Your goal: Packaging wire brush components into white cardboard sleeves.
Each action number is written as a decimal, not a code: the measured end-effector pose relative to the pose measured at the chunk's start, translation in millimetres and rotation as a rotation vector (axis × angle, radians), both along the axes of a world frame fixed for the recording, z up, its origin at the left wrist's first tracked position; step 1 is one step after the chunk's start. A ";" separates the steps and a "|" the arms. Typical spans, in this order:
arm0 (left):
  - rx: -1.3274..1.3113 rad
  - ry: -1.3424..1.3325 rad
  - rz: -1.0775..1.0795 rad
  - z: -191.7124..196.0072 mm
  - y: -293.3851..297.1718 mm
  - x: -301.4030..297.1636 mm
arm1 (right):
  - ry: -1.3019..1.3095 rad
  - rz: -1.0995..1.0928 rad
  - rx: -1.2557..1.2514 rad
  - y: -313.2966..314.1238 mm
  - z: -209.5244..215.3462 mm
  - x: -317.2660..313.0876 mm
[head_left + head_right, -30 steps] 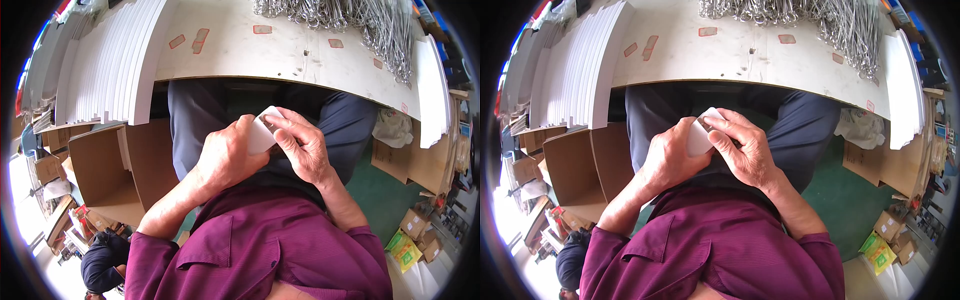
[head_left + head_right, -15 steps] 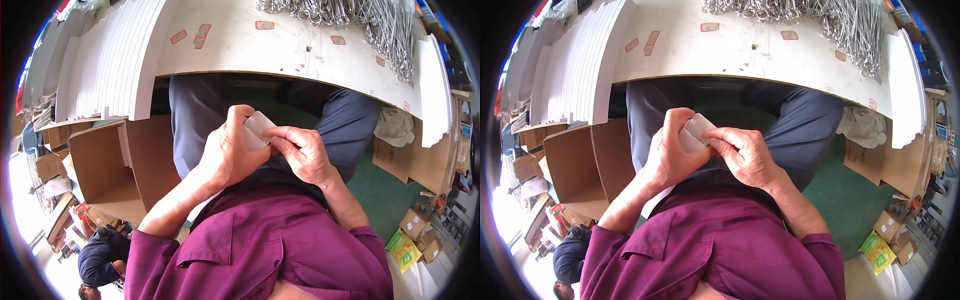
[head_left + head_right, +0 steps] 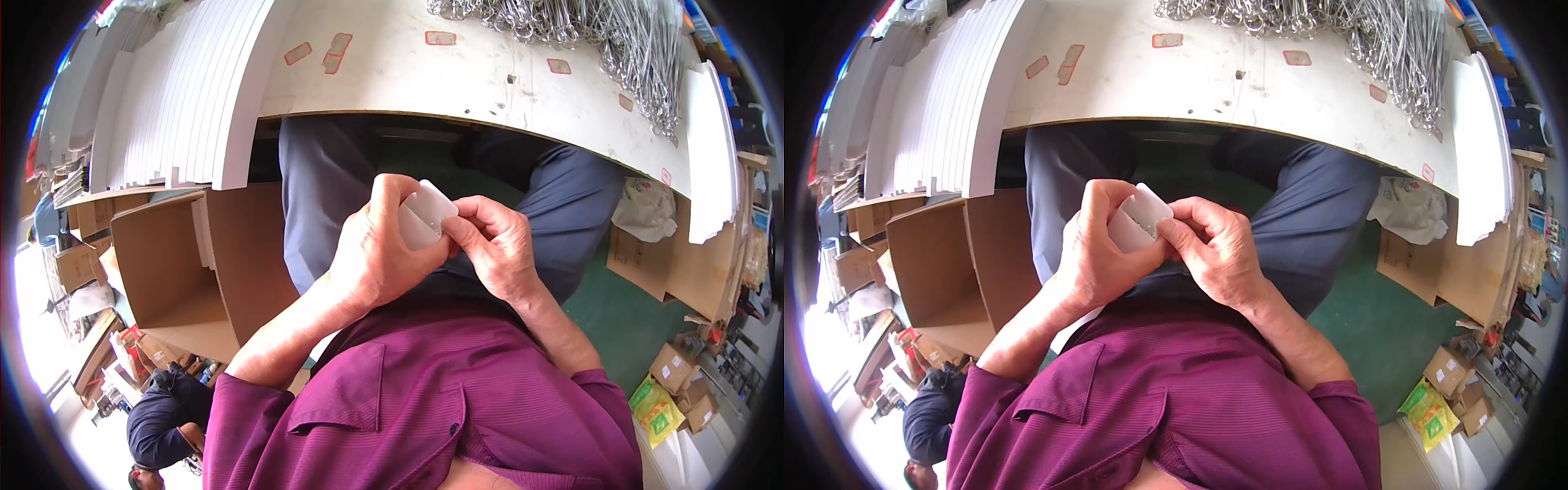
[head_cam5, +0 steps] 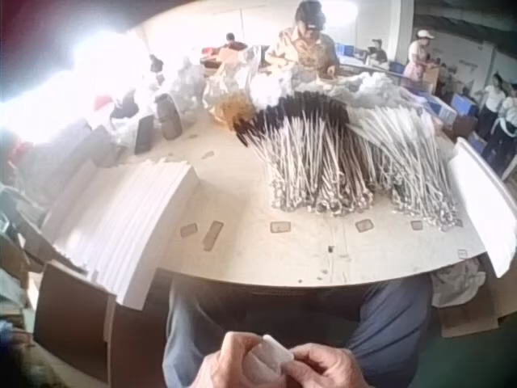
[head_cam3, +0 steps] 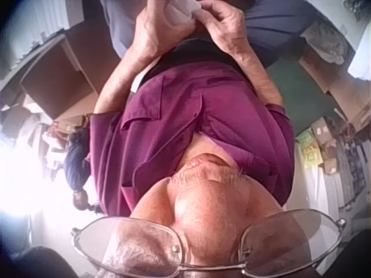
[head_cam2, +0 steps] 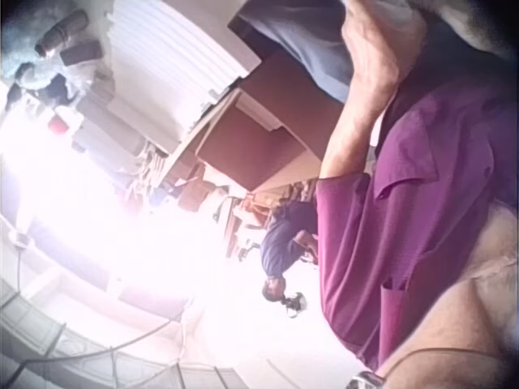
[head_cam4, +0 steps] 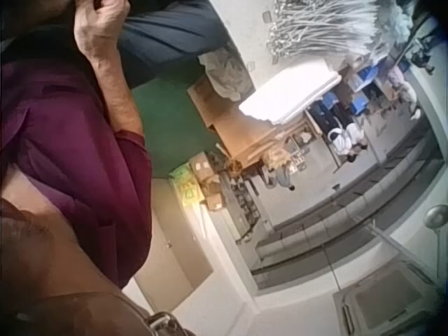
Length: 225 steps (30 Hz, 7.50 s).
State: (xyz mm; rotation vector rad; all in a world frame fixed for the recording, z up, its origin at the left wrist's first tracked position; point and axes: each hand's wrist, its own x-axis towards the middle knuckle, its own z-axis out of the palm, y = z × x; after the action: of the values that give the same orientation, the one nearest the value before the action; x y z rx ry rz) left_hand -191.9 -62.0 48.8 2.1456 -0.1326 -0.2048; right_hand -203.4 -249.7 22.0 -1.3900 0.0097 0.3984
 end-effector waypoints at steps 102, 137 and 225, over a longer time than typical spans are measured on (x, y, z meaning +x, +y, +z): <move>-0.081 0.192 -0.120 8.0 40.9 -6.9 | -0.109 -0.128 -0.115 12.9 13.9 14.0; -0.039 -0.144 0.326 75.6 169.1 164.3 | -0.942 -0.503 -0.912 -53.8 -31.5 128.7; 0.286 -0.609 -0.014 -34.4 36.4 183.4 | -0.785 -0.712 -1.043 -145.0 19.6 96.3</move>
State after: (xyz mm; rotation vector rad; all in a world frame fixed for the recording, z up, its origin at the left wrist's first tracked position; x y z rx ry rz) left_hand -8.5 -25.7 14.4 2.4295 -0.4927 0.4557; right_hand -107.1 -394.7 41.5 -2.3450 0.0738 -0.8927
